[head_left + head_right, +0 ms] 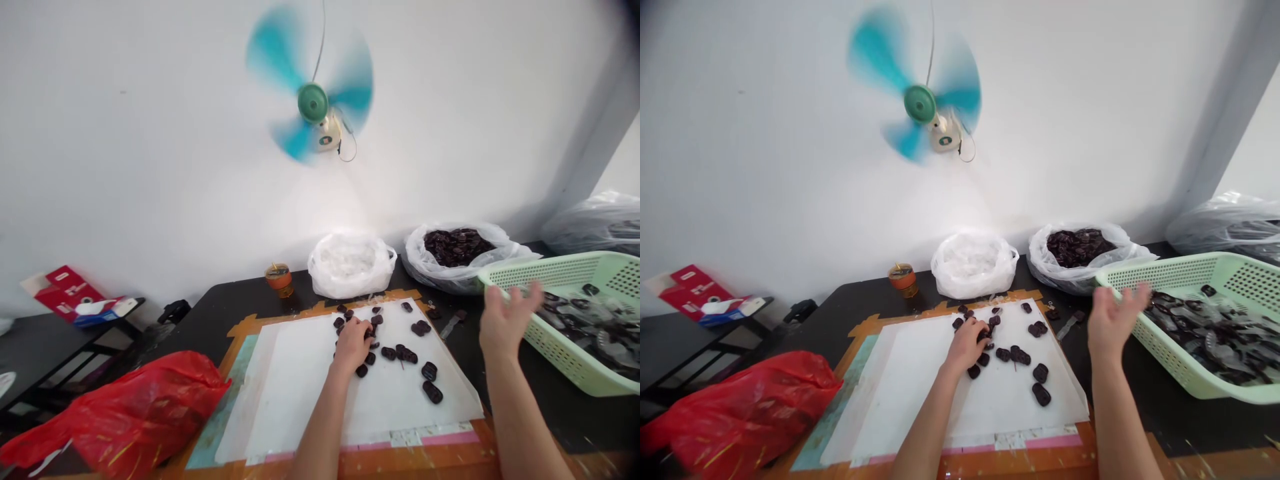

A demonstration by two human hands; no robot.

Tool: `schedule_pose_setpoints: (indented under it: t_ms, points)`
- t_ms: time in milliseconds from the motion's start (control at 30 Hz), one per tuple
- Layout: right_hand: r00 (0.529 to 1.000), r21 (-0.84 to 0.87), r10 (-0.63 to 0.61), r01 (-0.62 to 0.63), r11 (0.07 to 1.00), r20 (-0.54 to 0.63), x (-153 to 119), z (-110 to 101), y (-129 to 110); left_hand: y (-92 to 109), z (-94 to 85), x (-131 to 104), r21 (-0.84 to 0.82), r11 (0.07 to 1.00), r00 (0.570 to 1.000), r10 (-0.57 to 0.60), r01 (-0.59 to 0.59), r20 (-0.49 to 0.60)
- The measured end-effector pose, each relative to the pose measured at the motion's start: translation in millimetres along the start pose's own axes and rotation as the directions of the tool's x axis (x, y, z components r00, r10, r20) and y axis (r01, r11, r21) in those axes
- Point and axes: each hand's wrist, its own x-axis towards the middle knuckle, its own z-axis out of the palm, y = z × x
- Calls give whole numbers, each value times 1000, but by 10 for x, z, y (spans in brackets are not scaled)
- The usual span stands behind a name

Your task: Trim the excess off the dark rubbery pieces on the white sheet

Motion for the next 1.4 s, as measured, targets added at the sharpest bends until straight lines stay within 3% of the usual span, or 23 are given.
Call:
schedule_pose_setpoints:
  t_ms: [33,67,100,167,200,233,300,400,500,567,633,667,733,800,900,1000,1100,1233,1400]
  points:
    - [995,17,18,-20,1000,103,-75,85,-19,-9,11,15,-34,999,1000,-14,13,-17]
    - [957,10,19,-22,1000,289,-163,178,-42,-21,17,34,-104,994,998,-39,35,-38]
    - [863,-16,-2,11,1000,505,-261,269,-65,-33,21,55,-199,978,995,-76,62,-62]
    - [582,-57,-65,189,980,811,-459,422,-102,-59,27,98,-393,912,982,-167,117,-93]
    - [470,-73,-75,290,954,880,-549,478,-115,-70,31,116,-467,873,973,-210,142,-96]
    - [392,-94,-66,375,922,918,-629,520,-127,-81,36,131,-520,838,965,-246,164,-93]
    - [314,-141,-22,487,862,949,-748,580,-147,-94,50,149,-586,785,951,-300,202,-74]
    - [336,-175,-17,533,828,942,-829,653,-175,-92,64,159,-703,663,929,-371,257,-10]
    - [442,-196,-54,500,843,896,-824,720,-194,-74,60,163,-803,521,906,-420,291,56]
    - [554,-147,-59,321,936,830,-795,739,-207,-62,55,167,-859,415,889,-449,301,95]
    - [663,5,11,-22,1000,748,-763,733,-229,-48,52,169,-899,322,876,-465,298,125]
    - [683,102,75,-215,971,727,-751,722,-245,-38,53,169,-912,285,874,-467,295,136]
    - [630,247,204,-552,796,750,-736,696,-283,-8,56,163,-930,231,875,-458,287,157]
    - [510,297,297,-787,541,807,-733,675,-319,32,58,149,-941,182,878,-442,287,182]
    - [336,263,393,-937,229,856,-732,670,-351,99,58,115,-940,134,884,-402,315,239]
    - [230,212,433,-973,89,872,-722,675,-362,150,50,79,-931,118,890,-357,345,285]
    - [209,185,403,-978,100,891,-715,663,-367,175,40,60,-932,119,900,-327,341,288]
    - [241,176,339,-961,212,909,-721,630,-374,181,27,54,-941,84,907,-307,327,288]
    - [224,105,330,-934,342,917,-744,630,-407,192,31,53,-951,57,920,-278,305,278]
